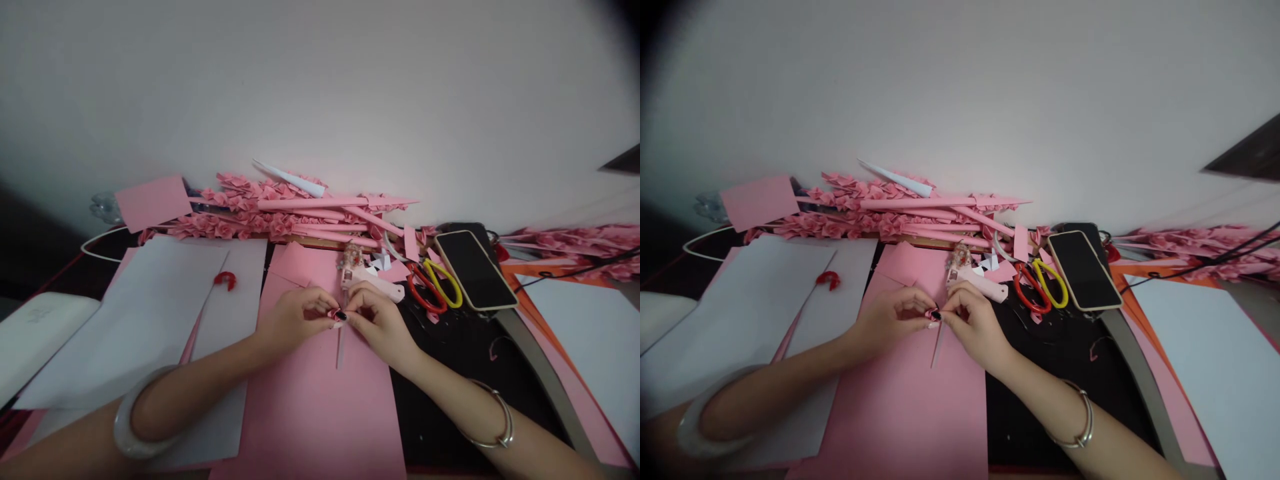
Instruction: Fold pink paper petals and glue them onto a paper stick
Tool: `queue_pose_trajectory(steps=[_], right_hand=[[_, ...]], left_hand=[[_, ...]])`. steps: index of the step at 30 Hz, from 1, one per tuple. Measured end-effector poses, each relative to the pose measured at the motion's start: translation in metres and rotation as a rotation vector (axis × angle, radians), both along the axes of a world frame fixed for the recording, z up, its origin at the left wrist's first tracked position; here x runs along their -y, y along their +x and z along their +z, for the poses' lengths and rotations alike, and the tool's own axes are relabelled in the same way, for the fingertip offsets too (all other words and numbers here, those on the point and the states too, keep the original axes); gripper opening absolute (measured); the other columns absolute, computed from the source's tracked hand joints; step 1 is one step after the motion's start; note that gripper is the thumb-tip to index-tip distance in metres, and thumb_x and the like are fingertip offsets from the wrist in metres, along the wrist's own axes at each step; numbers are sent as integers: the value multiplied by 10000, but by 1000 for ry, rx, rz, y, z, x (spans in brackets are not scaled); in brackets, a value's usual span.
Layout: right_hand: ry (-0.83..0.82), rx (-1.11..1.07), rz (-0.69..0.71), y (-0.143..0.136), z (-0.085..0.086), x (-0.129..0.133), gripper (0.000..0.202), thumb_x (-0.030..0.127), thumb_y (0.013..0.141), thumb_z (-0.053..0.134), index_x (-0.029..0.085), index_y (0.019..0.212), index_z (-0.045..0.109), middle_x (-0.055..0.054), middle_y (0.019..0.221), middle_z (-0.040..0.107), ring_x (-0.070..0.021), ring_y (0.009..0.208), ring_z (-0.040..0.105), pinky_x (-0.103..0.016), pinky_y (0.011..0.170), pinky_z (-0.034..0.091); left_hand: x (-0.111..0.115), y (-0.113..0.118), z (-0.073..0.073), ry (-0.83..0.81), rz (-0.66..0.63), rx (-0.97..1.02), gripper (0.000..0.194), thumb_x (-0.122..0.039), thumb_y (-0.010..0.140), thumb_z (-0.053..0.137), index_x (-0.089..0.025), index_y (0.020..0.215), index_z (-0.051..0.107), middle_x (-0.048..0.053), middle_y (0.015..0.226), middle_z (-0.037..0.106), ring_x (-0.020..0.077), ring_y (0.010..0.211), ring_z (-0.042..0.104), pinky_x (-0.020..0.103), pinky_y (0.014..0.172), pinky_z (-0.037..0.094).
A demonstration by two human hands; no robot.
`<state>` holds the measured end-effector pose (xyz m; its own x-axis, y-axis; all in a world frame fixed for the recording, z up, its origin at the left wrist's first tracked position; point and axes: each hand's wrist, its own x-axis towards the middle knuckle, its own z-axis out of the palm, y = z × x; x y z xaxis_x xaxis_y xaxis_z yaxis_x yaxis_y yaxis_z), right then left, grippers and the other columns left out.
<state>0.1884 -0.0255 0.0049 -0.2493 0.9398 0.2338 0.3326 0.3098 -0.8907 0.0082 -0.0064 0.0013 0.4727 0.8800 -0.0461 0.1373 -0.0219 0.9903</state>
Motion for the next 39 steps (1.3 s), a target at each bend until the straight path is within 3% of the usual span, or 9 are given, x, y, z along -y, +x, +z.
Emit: queue_pose_trajectory(steps=[5, 13, 34, 39], right_hand=[[-135, -83, 18, 1, 0, -5, 118, 186, 763, 650, 175, 662, 591, -21, 762, 522, -179, 795, 517, -300, 705, 395], [-213, -160, 72, 3, 3, -10, 225, 337, 741, 687, 172, 633, 578, -19, 756, 513, -175, 787, 500, -305, 721, 383], [-251, -156, 119, 3, 4, -9, 261, 401, 745, 674, 170, 655, 593, -26, 772, 505, -174, 770, 491, -300, 713, 381], [-242, -187, 107, 5, 5, -9, 292, 405, 813, 596, 164, 649, 578, -24, 773, 502, -154, 738, 476, -274, 675, 380]], left_hand=[[0, 0, -1, -46, -9, 25, 156, -174, 680, 700, -136, 806, 617, 36, 798, 692, 147, 766, 646, 271, 731, 508], [1, -1, 0, -90, -35, 68, 166, -187, 680, 705, -134, 809, 615, 38, 805, 683, 151, 795, 649, 281, 765, 508], [1, 0, -2, -118, -33, 106, 197, -204, 674, 722, -134, 826, 619, 33, 795, 672, 138, 770, 632, 265, 733, 499], [-1, -2, -3, -103, -27, 75, 167, -245, 713, 692, -150, 845, 652, 35, 833, 681, 138, 775, 625, 251, 717, 493]])
